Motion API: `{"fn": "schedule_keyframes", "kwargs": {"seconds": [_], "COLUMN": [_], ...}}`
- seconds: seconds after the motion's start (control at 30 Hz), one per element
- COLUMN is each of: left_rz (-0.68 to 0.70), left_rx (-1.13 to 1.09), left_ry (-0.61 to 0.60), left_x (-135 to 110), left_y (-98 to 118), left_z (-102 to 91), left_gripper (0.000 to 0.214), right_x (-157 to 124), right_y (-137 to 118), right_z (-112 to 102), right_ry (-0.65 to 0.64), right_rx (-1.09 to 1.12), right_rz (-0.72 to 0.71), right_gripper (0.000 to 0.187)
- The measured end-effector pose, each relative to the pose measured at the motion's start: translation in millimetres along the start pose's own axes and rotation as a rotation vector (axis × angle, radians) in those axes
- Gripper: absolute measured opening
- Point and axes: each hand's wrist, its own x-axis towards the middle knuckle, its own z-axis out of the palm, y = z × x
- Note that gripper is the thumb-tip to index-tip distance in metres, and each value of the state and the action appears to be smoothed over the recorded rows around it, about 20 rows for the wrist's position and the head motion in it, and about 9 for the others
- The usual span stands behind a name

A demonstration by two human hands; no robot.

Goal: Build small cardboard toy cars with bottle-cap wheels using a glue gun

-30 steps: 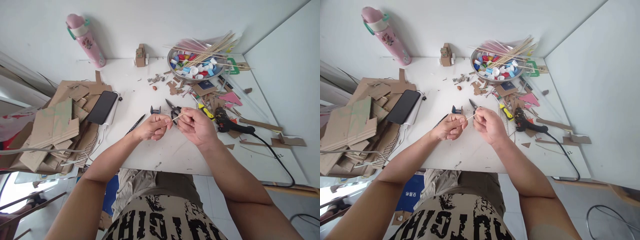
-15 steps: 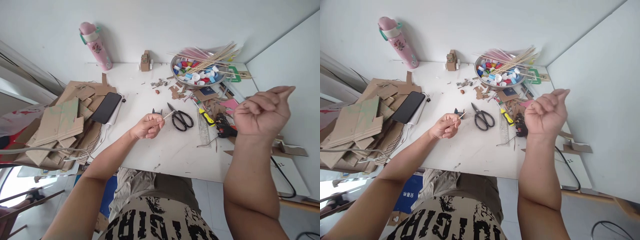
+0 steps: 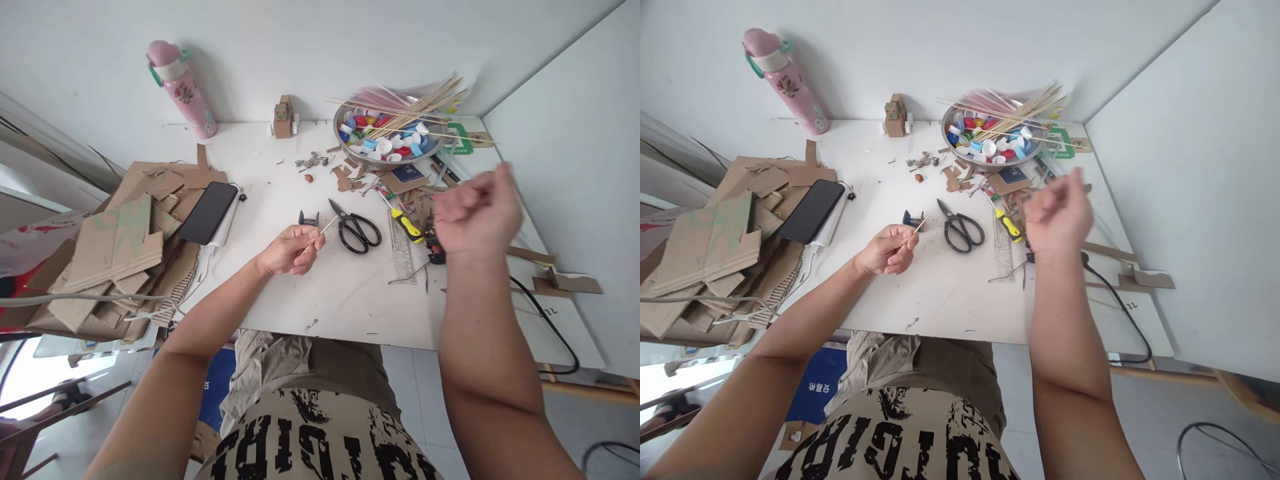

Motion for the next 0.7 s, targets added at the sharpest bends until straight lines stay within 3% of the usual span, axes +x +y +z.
{"fn": "schedule_keyframes", "kwargs": {"seconds": [0.1,0.17,0.2,0.33,0.47,0.6,0.7], "left_rz": [-0.021,-0.038,-0.047,-0.070,-0.079,-0.089,-0.086], "left_rx": [-0.008,-0.017,-0.017,0.000,0.031,0.112,0.179], "left_ry": [-0.009,-0.010,-0.010,-0.006,0.006,0.004,-0.033], "left_x": [-1,-2,-2,-2,-1,-1,-1], "left_y": [-1,-1,-2,-3,-4,-1,3], "left_z": [-1.6,-2.8,-3.2,-1.7,1.5,1.8,0.6], "left_gripper": [0.053,0.048,0.047,0.047,0.048,0.053,0.062], "right_x": [-22,-39,-45,-58,-57,-56,-56], "right_y": [-10,-15,-16,-13,-7,-1,-1], "right_z": [55,77,83,90,89,86,83], "right_ry": [-0.188,-0.357,-0.382,-0.347,-0.323,-0.352,-0.428], "right_rx": [0.036,-0.062,-0.117,-0.317,-0.424,-0.503,-0.472], "right_rz": [0.088,0.053,0.011,-0.183,-0.335,-0.402,-0.370], "right_gripper": [0.061,0.057,0.052,0.025,0.019,0.017,0.015]}}
